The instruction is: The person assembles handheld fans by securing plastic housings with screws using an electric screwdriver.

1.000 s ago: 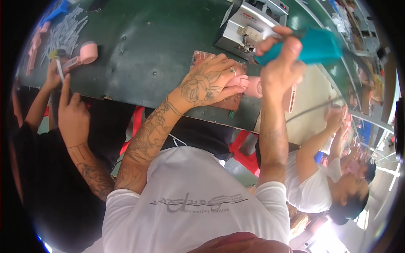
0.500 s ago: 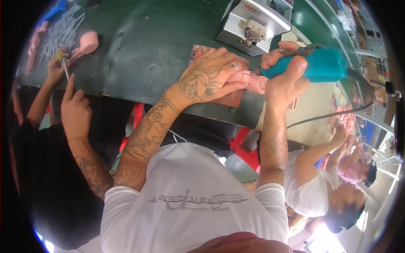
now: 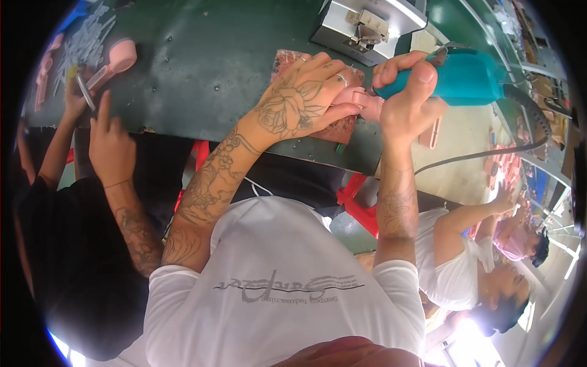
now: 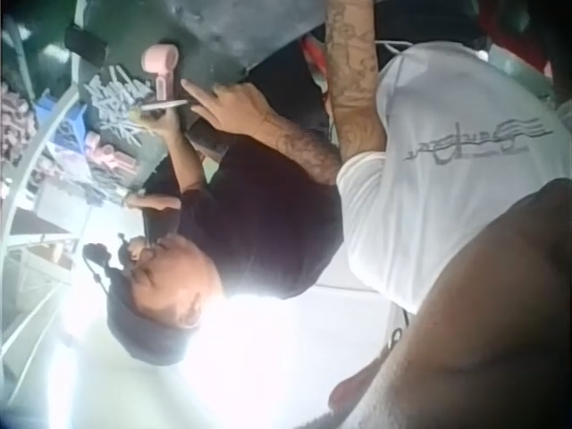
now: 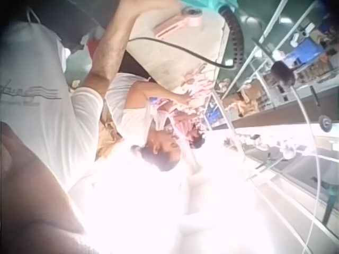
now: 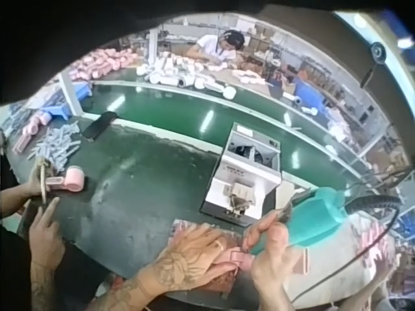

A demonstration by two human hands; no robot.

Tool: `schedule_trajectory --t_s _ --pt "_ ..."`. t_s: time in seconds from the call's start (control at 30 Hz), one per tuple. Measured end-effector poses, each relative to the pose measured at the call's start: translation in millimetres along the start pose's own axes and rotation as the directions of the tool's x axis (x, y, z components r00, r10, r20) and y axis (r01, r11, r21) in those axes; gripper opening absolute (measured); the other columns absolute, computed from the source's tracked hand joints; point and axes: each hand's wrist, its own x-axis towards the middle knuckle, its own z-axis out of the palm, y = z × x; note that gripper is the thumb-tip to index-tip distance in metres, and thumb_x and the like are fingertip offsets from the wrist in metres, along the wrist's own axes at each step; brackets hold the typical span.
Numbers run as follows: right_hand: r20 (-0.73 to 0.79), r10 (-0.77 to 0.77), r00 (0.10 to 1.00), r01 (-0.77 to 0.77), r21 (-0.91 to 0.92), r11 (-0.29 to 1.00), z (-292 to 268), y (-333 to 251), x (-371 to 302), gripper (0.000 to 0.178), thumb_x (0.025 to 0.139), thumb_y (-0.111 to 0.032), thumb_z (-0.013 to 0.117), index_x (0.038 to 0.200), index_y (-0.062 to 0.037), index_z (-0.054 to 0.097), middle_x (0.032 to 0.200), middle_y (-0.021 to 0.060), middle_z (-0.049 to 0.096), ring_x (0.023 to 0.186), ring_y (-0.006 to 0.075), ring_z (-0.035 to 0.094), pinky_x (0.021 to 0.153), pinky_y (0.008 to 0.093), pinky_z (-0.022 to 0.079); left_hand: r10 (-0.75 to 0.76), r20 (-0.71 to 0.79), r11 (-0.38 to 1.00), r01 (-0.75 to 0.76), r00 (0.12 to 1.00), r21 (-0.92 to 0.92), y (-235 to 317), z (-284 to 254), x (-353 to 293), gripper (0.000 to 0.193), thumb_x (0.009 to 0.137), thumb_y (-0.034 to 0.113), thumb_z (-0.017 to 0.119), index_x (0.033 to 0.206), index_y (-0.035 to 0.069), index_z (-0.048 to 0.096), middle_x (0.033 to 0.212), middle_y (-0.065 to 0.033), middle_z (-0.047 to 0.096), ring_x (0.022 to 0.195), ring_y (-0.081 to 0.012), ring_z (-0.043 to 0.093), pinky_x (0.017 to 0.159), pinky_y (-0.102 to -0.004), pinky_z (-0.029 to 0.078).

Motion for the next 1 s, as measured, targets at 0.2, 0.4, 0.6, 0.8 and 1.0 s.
schedule_trajectory --t_s 0.2,0.4,0.6,0.8,1.0 --pt "-0.073 0.05 0.996 -0.059 -0.131 0.99 -0.1 -14.5 10.9 0.068 0.101 -0.06 0.059 0.108 0.0067 0.059 0.071 0.0086 0.058 0.063 0.0219 0.059 0.058 0.034 0.049 0.056 -0.046 0.998 -0.057 0.997 -0.006 -4.9 6.3 -4.0 0.043 0.093 0.044 0.069 0.115 0.007 0.069 0.123 -0.0113 0.063 0.118 -0.0315 0.056 0.098 -0.0463 0.047" --pt "-0.093 -0.205 0.974 0.201 -0.044 0.979 28.5 -0.3 54.5 0.061 0.104 -0.055 0.056 0.108 0.006 0.058 0.072 0.0097 0.061 0.064 0.0213 0.062 0.058 0.0323 0.051 0.053 -0.1 0.995 -0.061 0.994 -0.078 -7.6 5.4 -4.5 0.035 0.093 0.037 0.066 0.114 0.01 0.07 0.116 -0.0092 0.065 0.113 -0.03 0.056 0.096 -0.0452 0.047" --pt "-0.05 -0.27 0.962 0.273 0.072 0.959 34.3 20.7 61.0 0.041 0.105 -0.038 0.06 0.087 -0.0005 0.061 0.064 0.0039 0.063 0.06 0.0135 0.058 0.059 0.0279 0.045 0.057 -0.121 0.994 -0.067 0.991 -0.083 -1.6 -0.1 -3.7 0.032 0.091 0.033 0.066 0.113 0.009 0.07 0.113 -0.0081 0.065 0.11 -0.03 0.057 0.095 -0.0449 0.048" --pt "-0.018 -0.083 0.996 0.083 -0.001 0.997 31.2 -1.6 45.8 0.054 0.105 -0.048 0.058 0.103 0.0056 0.058 0.07 0.0106 0.057 0.063 0.023 0.06 0.059 0.034 0.05 0.05 -0.109 0.993 -0.061 0.993 -0.098 -7.6 0.0 -4.0 0.031 0.091 0.032 0.066 0.112 0.01 0.07 0.113 -0.0075 0.065 0.111 -0.0296 0.057 0.095 -0.045 0.048" --pt "-0.048 0.043 0.998 -0.039 0.08 0.996 -0.4 -28.0 0.2 0.073 0.097 -0.065 0.06 0.11 0.0066 0.057 0.067 0.0089 0.052 0.06 0.0218 0.052 0.058 0.0375 0.046 0.075 -0.131 0.993 -0.085 0.989 -0.078 -7.5 4.6 -2.4 0.028 0.091 0.029 0.068 0.112 0.011 0.073 0.114 -0.0069 0.067 0.108 -0.0298 0.058 0.093 -0.0443 0.048"
